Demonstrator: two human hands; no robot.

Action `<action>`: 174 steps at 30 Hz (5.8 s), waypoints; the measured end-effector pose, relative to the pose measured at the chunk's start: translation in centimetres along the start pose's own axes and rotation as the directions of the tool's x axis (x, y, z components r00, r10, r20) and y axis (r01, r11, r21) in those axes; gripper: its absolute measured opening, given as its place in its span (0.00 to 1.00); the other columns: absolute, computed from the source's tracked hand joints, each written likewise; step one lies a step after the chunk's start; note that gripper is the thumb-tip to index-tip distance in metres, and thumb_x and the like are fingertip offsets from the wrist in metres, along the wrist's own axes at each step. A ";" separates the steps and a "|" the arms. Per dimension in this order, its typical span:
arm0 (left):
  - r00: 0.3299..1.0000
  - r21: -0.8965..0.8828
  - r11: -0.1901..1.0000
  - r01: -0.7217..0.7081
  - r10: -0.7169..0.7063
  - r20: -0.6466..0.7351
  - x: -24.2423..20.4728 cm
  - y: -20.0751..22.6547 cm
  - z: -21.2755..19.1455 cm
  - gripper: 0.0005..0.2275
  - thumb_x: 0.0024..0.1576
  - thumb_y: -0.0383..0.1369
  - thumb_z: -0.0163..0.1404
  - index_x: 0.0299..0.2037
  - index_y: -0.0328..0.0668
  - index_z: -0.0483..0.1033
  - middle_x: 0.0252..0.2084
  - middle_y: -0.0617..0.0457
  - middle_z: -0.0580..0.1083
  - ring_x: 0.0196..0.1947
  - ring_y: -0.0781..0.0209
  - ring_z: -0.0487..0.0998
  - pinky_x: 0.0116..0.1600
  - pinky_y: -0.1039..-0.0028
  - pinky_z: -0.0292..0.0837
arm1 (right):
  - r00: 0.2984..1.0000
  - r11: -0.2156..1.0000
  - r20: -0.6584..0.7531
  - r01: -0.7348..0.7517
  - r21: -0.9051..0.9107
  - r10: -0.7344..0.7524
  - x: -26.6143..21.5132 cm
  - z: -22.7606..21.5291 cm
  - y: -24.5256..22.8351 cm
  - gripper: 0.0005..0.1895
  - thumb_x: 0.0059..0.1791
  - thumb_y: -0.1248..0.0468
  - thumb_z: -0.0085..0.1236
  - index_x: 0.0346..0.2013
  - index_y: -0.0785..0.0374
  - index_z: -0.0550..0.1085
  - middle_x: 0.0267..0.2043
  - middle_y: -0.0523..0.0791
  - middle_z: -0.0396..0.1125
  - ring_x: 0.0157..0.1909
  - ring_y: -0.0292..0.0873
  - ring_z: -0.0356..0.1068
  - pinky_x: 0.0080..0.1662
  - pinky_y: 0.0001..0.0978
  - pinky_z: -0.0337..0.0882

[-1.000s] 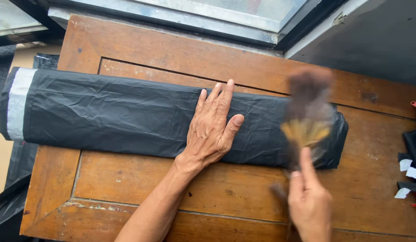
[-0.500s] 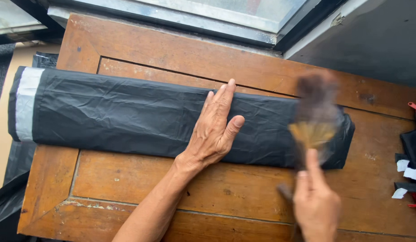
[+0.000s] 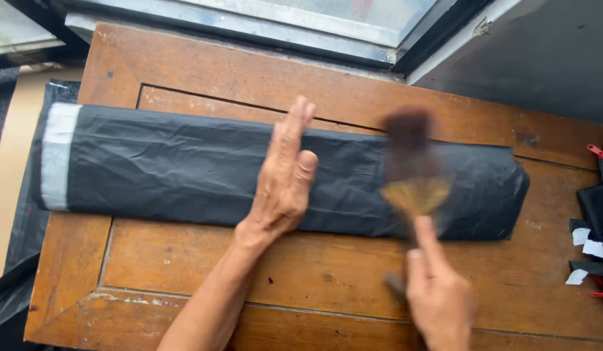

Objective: The person folds a black plastic sheet by hand on a wooden table, smoothing the surface and using a feather duster to clean it before placing it into a black bag.

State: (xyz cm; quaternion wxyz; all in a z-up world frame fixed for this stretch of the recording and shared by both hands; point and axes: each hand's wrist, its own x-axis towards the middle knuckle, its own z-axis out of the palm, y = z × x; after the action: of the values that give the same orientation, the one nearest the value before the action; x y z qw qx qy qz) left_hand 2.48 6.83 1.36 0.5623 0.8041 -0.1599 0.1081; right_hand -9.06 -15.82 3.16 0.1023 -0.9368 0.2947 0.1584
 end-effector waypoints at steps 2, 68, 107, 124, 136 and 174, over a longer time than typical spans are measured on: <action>0.995 -0.111 0.992 0.053 -0.062 -0.083 0.3 0.2 -0.9 0.26 0.66 0.49 0.22 0.69 0.41 0.46 0.70 0.42 0.56 0.72 0.50 0.55 0.74 0.59 0.43 | 0.993 0.999 -0.120 0.016 -0.033 -0.020 1.3 0.0 1.7 0.29 0.49 0.49 0.39 0.67 0.29 0.58 0.33 0.62 0.70 0.38 0.68 0.69 0.41 0.55 0.66; 0.978 0.259 0.965 -0.049 0.100 -0.186 -2.5 3.4 -1.0 0.15 0.60 0.32 0.45 0.57 0.40 0.66 0.64 0.41 0.62 0.68 0.40 0.59 0.71 0.49 0.51 | 0.817 0.812 0.070 0.553 0.186 -0.573 -0.5 3.0 -11.5 0.19 0.48 0.51 0.34 0.37 0.58 0.71 0.37 0.52 0.66 0.39 0.60 0.65 0.40 0.55 0.62; 0.983 0.567 0.815 0.120 -0.018 -0.182 -7.0 -4.3 -9.5 0.23 0.51 0.18 0.37 0.60 0.27 0.62 0.63 0.36 0.63 0.67 0.40 0.59 0.70 0.53 0.52 | 0.585 0.701 -0.476 0.706 -0.102 -0.657 1.8 5.5 -18.0 0.24 0.52 0.48 0.48 0.58 0.57 0.71 0.52 0.52 0.55 0.54 0.61 0.55 0.53 0.61 0.52; 0.928 0.660 0.722 0.208 0.069 -0.367 -5.8 -4.2 -9.6 0.22 0.51 0.27 0.43 0.57 0.27 0.67 0.62 0.40 0.65 0.66 0.44 0.61 0.69 0.57 0.56 | 0.440 0.663 -0.580 0.707 -0.247 -0.686 2.3 6.3 -17.5 0.22 0.52 0.51 0.51 0.57 0.58 0.73 0.51 0.51 0.59 0.52 0.59 0.59 0.49 0.58 0.58; 0.999 0.295 0.955 -0.025 0.037 -0.035 -1.6 -0.9 -8.0 0.19 0.61 0.28 0.31 0.59 0.17 0.55 0.64 0.29 0.58 0.63 0.34 0.62 0.63 0.58 0.66 | 0.425 0.529 -0.489 0.844 -0.089 -0.762 -4.6 6.5 -17.8 0.24 0.49 0.56 0.42 0.55 0.66 0.66 0.40 0.55 0.61 0.41 0.56 0.59 0.37 0.51 0.56; 0.965 0.762 0.599 -0.245 0.228 0.132 0.2 -2.7 1.4 0.24 0.59 0.50 0.43 0.64 0.52 0.62 0.61 0.52 0.69 0.67 0.49 0.59 0.69 0.48 0.42 | 0.862 0.864 -0.084 0.492 -0.108 -0.501 -2.0 3.4 -5.5 0.31 0.47 0.51 0.40 0.66 0.32 0.54 0.36 0.36 0.70 0.26 0.57 0.71 0.27 0.59 0.69</action>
State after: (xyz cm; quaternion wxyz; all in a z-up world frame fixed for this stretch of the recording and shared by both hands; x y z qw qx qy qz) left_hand 3.68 6.32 -1.43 0.1427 0.9395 -0.2089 0.2310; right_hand -8.21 -9.42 1.20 0.0846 -0.9917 0.0420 0.0872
